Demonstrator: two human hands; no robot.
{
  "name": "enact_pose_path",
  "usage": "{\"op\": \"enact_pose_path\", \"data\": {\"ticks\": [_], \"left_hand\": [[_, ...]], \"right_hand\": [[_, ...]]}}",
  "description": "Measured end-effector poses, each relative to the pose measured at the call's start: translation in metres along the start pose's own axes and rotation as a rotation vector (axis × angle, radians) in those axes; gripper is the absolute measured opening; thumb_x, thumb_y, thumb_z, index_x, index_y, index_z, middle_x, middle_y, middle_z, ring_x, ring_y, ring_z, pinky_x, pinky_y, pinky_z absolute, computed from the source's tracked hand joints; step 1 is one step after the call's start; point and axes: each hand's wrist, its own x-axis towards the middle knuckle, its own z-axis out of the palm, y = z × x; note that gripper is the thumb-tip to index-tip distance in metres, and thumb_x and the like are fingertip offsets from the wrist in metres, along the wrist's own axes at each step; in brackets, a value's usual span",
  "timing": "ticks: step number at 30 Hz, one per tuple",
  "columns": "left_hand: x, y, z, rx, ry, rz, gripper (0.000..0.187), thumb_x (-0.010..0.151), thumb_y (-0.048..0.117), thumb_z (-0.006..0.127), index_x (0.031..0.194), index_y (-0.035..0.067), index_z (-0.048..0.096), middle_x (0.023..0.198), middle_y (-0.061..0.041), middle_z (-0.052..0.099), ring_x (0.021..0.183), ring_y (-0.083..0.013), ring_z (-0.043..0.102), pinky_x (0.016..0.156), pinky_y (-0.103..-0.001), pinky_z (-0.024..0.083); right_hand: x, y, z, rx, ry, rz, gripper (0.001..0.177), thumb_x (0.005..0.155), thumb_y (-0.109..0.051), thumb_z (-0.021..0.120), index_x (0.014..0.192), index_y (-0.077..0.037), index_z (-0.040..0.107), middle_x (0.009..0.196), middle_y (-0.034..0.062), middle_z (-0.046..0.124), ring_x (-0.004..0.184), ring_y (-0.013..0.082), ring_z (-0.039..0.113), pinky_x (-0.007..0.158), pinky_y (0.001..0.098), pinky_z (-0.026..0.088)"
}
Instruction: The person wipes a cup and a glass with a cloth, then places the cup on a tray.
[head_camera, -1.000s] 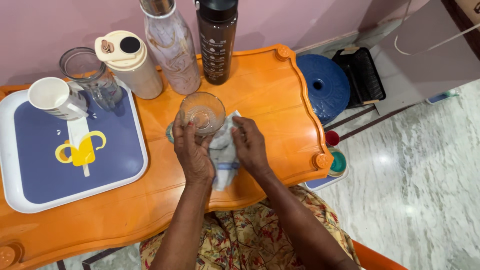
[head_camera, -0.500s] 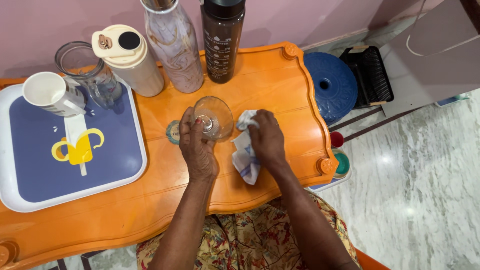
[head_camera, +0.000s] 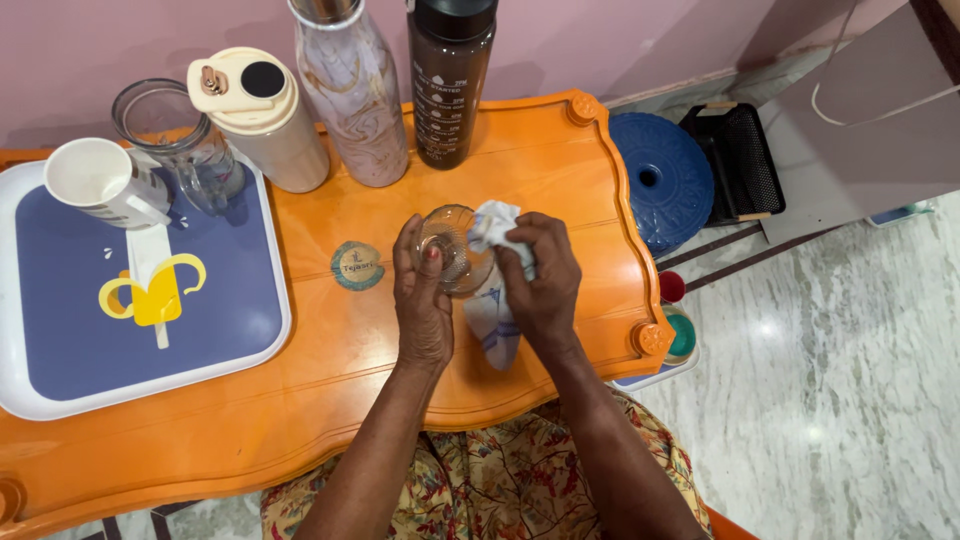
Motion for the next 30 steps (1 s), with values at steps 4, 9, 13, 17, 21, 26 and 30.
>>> {"op": "enact_pose_path", "data": {"ticks": [4,9,13,17,21,26,30], "left_hand": [[0.000,0.001,0.001,-0.040,-0.054,-0.084,0.072,0.097,0.038,0.068,0.154,0.010,0.034,0.152,-0.012,0.045,0.124,-0.0200,0.053,0.102,-0.036,0.049],[-0.004,0.001,-0.002,0.207,-0.153,-0.074,0.069,0.102,0.051,0.056,0.155,0.011,0.038,0.148,-0.015,0.050,0.132,-0.0207,0.053,0.107,-0.033,0.050],[-0.001,0.006,-0.002,0.237,-0.168,-0.118,0.069,0.102,0.058,0.045,0.153,0.013,0.037,0.151,-0.013,0.048,0.133,-0.0224,0.053,0.104,-0.034,0.051],[0.001,0.014,-0.004,0.284,-0.147,-0.134,0.067,0.103,0.055,0.048,0.154,0.012,0.040,0.140,-0.018,0.050,0.124,-0.0240,0.054,0.099,-0.035,0.052],[0.004,0.018,-0.002,0.309,-0.101,-0.139,0.063,0.099,0.055,0.048,0.146,0.014,0.040,0.141,-0.012,0.057,0.116,-0.0214,0.058,0.087,-0.034,0.051],[0.004,0.014,0.003,0.317,-0.185,-0.076,0.057,0.104,0.052,0.053,0.142,0.009,0.048,0.134,-0.009,0.059,0.124,-0.0169,0.055,0.103,-0.032,0.048],[0.004,0.011,0.003,0.248,-0.204,-0.085,0.054,0.104,0.049,0.055,0.141,0.010,0.050,0.130,-0.007,0.060,0.121,-0.0169,0.057,0.104,-0.032,0.048]], "right_hand": [[-0.005,-0.023,0.011,-0.147,-0.116,-0.158,0.022,0.093,-0.005,0.072,0.114,-0.002,0.068,0.126,0.0184,0.063,0.115,0.0334,0.067,0.092,0.0383,0.059],[-0.008,-0.031,0.018,-0.113,-0.332,-0.049,0.026,0.098,-0.007,0.063,0.124,-0.003,0.067,0.132,0.0175,0.063,0.114,0.0354,0.068,0.092,0.0421,0.058],[0.000,-0.032,0.009,0.064,-0.472,-0.050,0.033,0.098,-0.003,0.058,0.131,0.000,0.062,0.136,0.0193,0.057,0.115,0.0371,0.067,0.091,0.0420,0.059],[0.005,-0.037,0.000,0.003,-0.643,-0.039,0.031,0.095,0.001,0.059,0.125,-0.003,0.066,0.140,0.0152,0.059,0.116,0.0352,0.067,0.092,0.0413,0.059],[0.010,-0.038,-0.003,-0.268,-0.687,-0.301,0.042,0.062,-0.005,0.077,0.104,-0.008,0.074,0.127,0.0099,0.066,0.121,0.0356,0.060,0.098,0.0450,0.053],[0.005,-0.039,0.004,-0.662,-0.455,-0.301,0.040,0.071,-0.002,0.078,0.110,-0.012,0.078,0.127,0.0060,0.069,0.106,0.0297,0.059,0.079,0.0433,0.047],[0.004,-0.038,0.005,-0.638,-0.265,-0.301,0.038,0.081,-0.004,0.075,0.119,-0.010,0.076,0.127,0.0044,0.070,0.102,0.0274,0.059,0.084,0.0406,0.049]]}}
